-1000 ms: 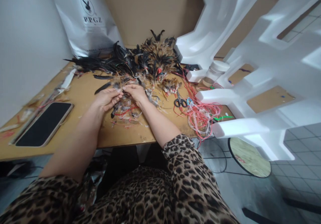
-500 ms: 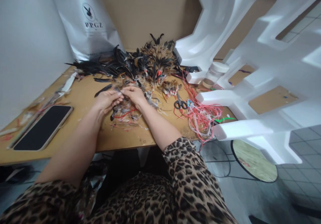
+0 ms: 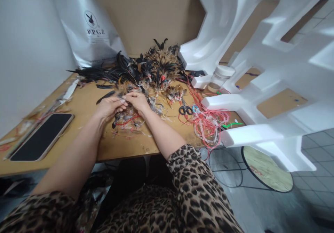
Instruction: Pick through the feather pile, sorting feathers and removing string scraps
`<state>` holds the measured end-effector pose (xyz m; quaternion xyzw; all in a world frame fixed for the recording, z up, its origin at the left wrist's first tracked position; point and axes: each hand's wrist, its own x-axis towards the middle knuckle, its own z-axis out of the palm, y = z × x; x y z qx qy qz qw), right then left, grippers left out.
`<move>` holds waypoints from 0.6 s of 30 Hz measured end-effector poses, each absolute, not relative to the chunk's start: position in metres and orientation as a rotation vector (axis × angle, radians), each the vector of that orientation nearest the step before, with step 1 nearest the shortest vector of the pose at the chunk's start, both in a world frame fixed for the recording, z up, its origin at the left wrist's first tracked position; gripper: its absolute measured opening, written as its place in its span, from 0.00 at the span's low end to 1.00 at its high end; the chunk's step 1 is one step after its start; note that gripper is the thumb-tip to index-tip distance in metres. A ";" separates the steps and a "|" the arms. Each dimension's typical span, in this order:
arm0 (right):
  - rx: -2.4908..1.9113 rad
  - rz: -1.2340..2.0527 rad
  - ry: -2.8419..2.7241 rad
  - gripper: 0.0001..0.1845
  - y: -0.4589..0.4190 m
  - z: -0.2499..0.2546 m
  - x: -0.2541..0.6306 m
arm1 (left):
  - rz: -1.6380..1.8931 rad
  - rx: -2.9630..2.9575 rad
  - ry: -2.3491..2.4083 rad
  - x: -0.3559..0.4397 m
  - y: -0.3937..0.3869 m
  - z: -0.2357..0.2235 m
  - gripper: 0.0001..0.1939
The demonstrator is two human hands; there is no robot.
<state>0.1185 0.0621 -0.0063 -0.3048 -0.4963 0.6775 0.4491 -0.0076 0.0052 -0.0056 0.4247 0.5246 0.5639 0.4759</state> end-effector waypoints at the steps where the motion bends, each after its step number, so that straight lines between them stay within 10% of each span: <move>1: -0.746 1.689 -1.238 0.13 0.062 -0.006 0.119 | 1.368 1.041 1.279 -0.008 0.005 -0.005 0.03; 18: -0.739 1.629 -1.303 0.15 0.059 0.000 0.120 | 1.411 1.072 1.294 -0.006 0.007 -0.012 0.06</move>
